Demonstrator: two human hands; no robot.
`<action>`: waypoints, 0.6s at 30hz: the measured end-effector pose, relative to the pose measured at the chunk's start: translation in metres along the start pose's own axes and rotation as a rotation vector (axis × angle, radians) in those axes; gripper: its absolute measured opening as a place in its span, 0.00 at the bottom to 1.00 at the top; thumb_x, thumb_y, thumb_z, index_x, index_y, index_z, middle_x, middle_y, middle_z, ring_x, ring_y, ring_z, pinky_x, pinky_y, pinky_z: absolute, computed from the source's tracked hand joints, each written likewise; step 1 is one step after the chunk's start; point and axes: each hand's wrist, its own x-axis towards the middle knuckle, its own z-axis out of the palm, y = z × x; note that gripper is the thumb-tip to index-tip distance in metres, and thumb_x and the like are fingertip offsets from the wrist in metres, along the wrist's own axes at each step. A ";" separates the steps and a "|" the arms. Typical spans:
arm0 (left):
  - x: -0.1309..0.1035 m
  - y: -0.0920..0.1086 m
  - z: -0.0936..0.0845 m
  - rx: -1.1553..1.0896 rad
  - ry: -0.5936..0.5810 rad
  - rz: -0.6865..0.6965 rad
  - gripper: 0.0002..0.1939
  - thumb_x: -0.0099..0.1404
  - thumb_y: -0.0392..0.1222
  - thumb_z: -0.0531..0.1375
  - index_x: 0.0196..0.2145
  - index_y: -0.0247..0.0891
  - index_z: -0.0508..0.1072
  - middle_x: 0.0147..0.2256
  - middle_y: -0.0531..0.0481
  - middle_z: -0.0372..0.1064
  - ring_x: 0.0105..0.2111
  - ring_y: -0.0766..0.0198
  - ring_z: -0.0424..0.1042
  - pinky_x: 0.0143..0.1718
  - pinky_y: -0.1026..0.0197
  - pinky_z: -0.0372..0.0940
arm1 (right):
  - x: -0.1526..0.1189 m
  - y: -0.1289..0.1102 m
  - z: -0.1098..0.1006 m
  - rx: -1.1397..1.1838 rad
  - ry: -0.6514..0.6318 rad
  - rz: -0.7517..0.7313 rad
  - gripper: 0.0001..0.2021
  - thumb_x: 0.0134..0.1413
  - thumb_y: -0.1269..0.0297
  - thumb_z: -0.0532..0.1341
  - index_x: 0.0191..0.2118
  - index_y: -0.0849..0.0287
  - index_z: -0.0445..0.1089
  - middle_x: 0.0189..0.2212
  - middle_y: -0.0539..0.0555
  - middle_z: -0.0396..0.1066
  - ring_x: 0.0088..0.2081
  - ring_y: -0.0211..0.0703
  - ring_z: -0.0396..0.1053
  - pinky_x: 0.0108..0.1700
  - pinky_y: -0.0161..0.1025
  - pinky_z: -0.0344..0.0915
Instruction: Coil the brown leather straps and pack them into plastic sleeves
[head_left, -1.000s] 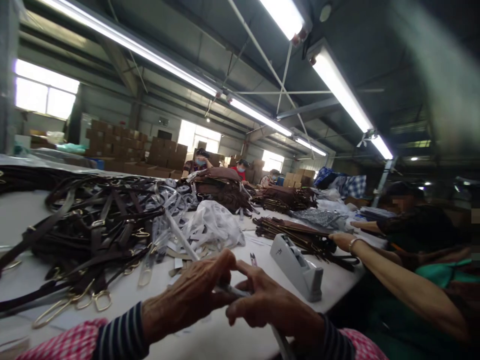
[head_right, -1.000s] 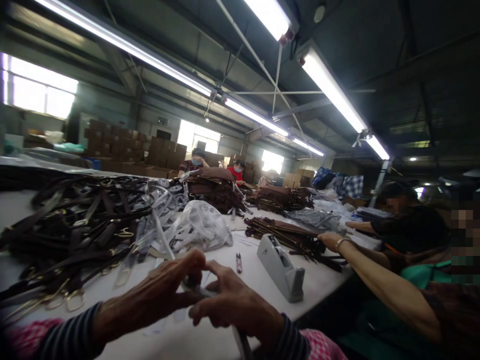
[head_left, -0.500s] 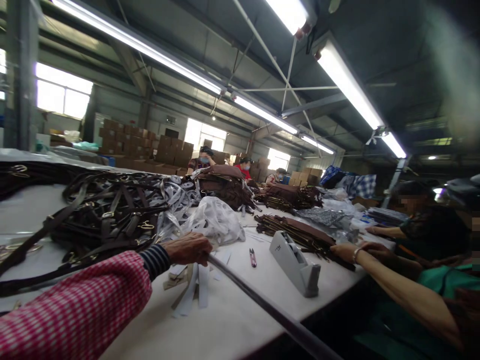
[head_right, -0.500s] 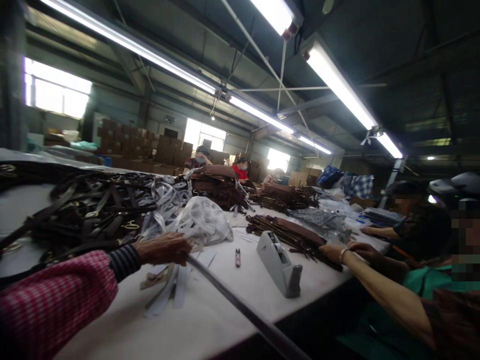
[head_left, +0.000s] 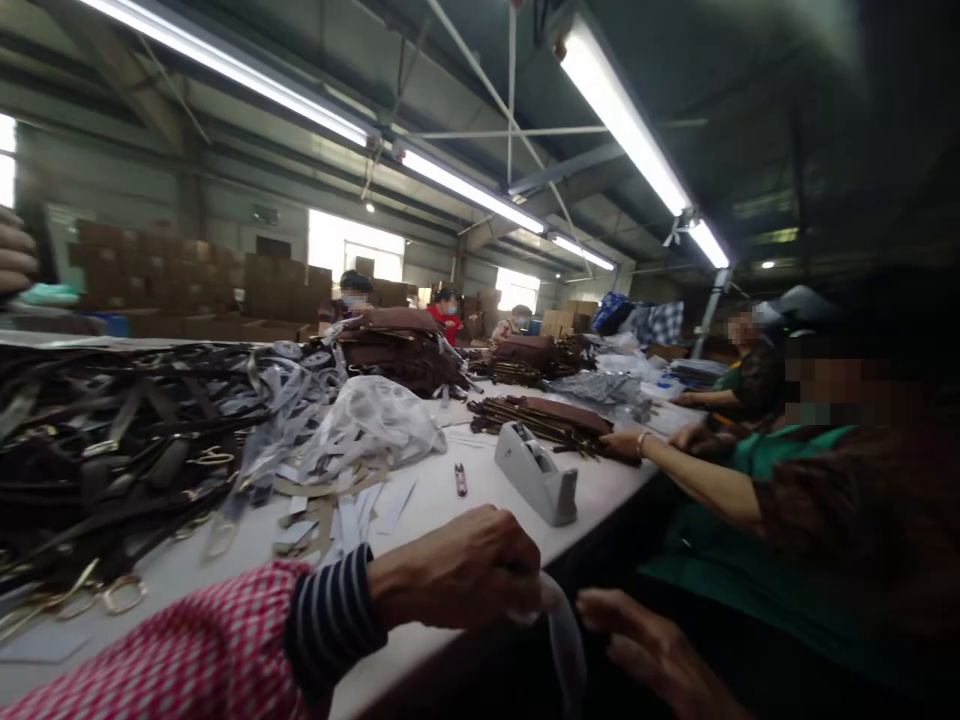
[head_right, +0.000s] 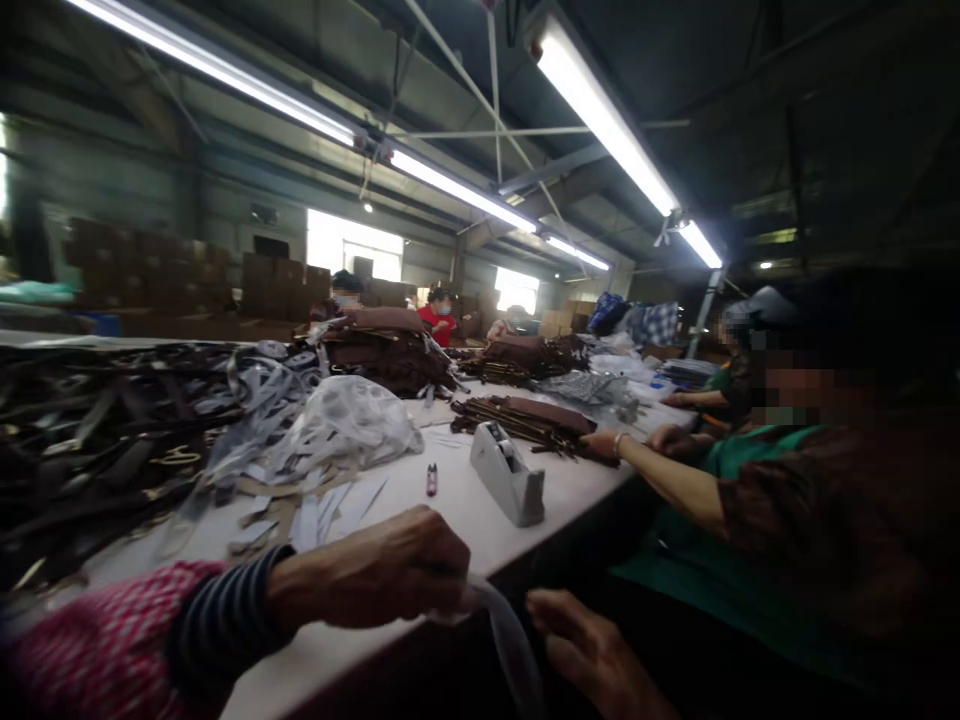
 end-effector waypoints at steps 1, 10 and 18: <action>0.010 0.000 0.006 -0.063 0.000 -0.006 0.19 0.66 0.50 0.62 0.22 0.36 0.70 0.18 0.57 0.60 0.19 0.70 0.57 0.21 0.65 0.50 | 0.005 -0.012 0.007 0.077 -0.059 -0.039 0.24 0.56 0.41 0.64 0.46 0.56 0.78 0.45 0.58 0.77 0.47 0.56 0.73 0.50 0.47 0.69; 0.034 -0.068 -0.011 -0.409 -0.163 -0.174 0.22 0.60 0.59 0.67 0.32 0.33 0.76 0.21 0.52 0.70 0.19 0.70 0.62 0.22 0.66 0.57 | 0.033 -0.036 -0.034 0.233 0.010 0.089 0.18 0.52 0.50 0.70 0.32 0.62 0.71 0.20 0.43 0.52 0.21 0.30 0.44 0.22 0.34 0.38; 0.023 -0.118 -0.007 -0.437 -0.188 -0.295 0.21 0.60 0.58 0.68 0.30 0.36 0.73 0.23 0.51 0.73 0.21 0.68 0.65 0.26 0.65 0.60 | 0.041 -0.011 -0.109 -0.048 0.076 0.132 0.18 0.51 0.49 0.68 0.37 0.62 0.78 0.21 0.45 0.57 0.24 0.34 0.47 0.26 0.37 0.41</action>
